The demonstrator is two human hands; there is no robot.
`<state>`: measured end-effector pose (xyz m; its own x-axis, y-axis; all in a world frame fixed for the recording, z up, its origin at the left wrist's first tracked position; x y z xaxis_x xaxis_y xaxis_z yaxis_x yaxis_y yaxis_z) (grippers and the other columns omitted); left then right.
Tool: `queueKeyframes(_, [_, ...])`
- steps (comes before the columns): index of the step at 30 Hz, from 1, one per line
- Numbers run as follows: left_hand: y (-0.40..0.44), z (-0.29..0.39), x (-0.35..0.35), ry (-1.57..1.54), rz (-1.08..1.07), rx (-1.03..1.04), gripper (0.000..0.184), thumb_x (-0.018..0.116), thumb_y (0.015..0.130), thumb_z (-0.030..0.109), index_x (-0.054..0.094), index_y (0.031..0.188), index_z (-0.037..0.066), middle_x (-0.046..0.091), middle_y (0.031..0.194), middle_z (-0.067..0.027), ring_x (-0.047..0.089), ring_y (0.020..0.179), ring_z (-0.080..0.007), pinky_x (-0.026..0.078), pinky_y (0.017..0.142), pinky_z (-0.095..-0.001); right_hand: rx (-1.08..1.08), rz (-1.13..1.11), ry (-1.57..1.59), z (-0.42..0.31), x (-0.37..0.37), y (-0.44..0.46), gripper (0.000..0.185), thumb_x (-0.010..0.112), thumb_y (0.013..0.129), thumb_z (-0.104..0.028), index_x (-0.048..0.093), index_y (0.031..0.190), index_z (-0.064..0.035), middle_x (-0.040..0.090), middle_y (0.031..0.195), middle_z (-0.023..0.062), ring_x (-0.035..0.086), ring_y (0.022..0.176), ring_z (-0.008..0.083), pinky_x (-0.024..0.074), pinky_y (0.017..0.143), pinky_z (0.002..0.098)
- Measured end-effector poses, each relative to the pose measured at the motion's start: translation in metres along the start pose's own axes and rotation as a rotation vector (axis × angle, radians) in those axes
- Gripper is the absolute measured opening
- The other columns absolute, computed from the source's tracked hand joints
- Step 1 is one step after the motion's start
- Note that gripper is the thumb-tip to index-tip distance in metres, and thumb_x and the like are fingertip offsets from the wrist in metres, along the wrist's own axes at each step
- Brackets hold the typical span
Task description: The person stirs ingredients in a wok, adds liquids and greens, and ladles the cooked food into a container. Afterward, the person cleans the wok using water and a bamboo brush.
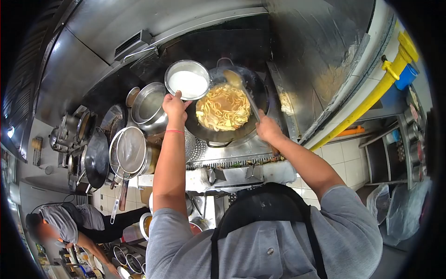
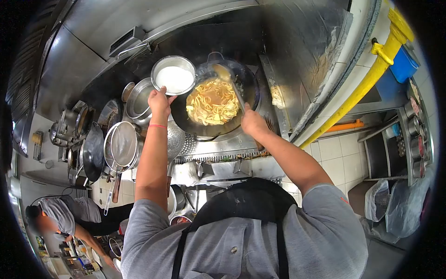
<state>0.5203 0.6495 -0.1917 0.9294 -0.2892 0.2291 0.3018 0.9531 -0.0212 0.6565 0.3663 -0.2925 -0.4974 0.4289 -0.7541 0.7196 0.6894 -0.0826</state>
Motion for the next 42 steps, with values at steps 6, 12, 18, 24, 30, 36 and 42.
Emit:
queueKeyframes(6, [0.005,-0.003,0.003,0.043,-0.025,0.018,0.025,0.059,0.089,0.006,0.041,0.072,0.008,0.047,0.069,-0.0027,0.049,0.056,-0.0135,0.059,0.050,-0.0364,0.201,-0.367,0.362,-0.009,-0.014,-0.038,0.059,0.057,0.086,-0.012,0.035,0.140,0.0017,0.063,0.077,0.0184,0.063,0.059,0.0260,0.0525,0.058,0.0374])
queueKeyframes(12, [0.008,-0.003,-0.002,0.012,-0.037,-0.001,0.025,0.059,0.089,0.007,0.041,0.072,0.008,0.046,0.068,-0.0021,0.048,0.056,-0.0129,0.059,0.051,-0.0366,-0.083,0.019,0.316,0.029,0.016,0.028,0.057,0.060,0.087,-0.012,0.039,0.139,-0.0016,0.057,0.067,0.0112,0.052,0.044,0.0175,0.0426,0.041,0.0335])
queueKeyframes(18, [0.007,-0.001,-0.005,0.037,-0.043,0.004,0.025,0.059,0.090,0.006,0.041,0.072,0.008,0.045,0.067,-0.0015,0.048,0.056,-0.0124,0.059,0.052,-0.0366,-0.182,-0.155,0.426,0.020,0.043,0.042,0.035,0.060,0.087,-0.015,0.054,0.118,-0.0005,0.059,0.066,0.0116,0.054,0.044,0.0178,0.0417,0.039,0.0351])
queueKeyframes(24, [0.014,-0.007,-0.014,0.045,-0.041,0.005,0.024,0.058,0.090,0.005,0.042,0.073,0.007,0.046,0.071,-0.0032,0.049,0.060,-0.0136,0.060,0.053,-0.0373,0.109,-0.437,0.489,0.027,-0.022,-0.014,0.040,0.061,0.086,-0.016,0.055,0.123,-0.0016,0.060,0.066,0.0122,0.057,0.046,0.0189,0.0443,0.042,0.0362])
queueKeyframes(30, [0.010,-0.008,-0.018,-0.027,-0.035,-0.042,0.019,0.056,0.091,0.005,0.044,0.077,0.006,0.052,0.077,-0.0068,0.057,0.067,-0.0184,0.061,0.058,-0.0393,-0.344,0.174,0.059,0.033,-0.009,-0.026,0.044,0.060,0.086,-0.015,0.051,0.127,-0.0007,0.064,0.074,0.0171,0.063,0.058,0.0267,0.0514,0.057,0.0387])
queueKeyframes(36, [-0.014,-0.006,-0.055,-0.202,-0.084,-0.245,0.027,0.047,0.095,0.009,0.045,0.119,-0.006,0.055,0.111,-0.0186,0.060,0.103,-0.0328,0.059,0.079,-0.0414,0.309,-0.566,0.356,-0.020,-0.039,-0.052,0.055,0.059,0.085,-0.017,0.044,0.135,-0.0009,0.058,0.119,0.0269,0.056,0.111,0.0399,0.0443,0.097,0.0389])
queueKeyframes(42, [-0.087,-0.003,-0.137,-0.276,-0.009,-0.262,0.020,0.048,0.096,0.009,0.047,0.113,-0.001,0.057,0.109,-0.0123,0.062,0.095,-0.0249,0.059,0.076,-0.0371,-0.285,-0.362,0.009,0.009,-0.036,-0.055,0.060,0.059,0.085,-0.016,0.039,0.139,-0.0013,0.047,0.135,0.0234,0.048,0.123,0.0358,0.0375,0.105,0.0354])
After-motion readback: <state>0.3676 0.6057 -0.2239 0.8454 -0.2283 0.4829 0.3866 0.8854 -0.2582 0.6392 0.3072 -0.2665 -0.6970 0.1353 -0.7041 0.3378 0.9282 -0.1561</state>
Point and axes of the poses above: each hand's wrist, its own y-axis towards the middle knuckle, its own x-axis out of the palm, z = x × y, the point moved 2 cm from there along y, towards the middle knuckle
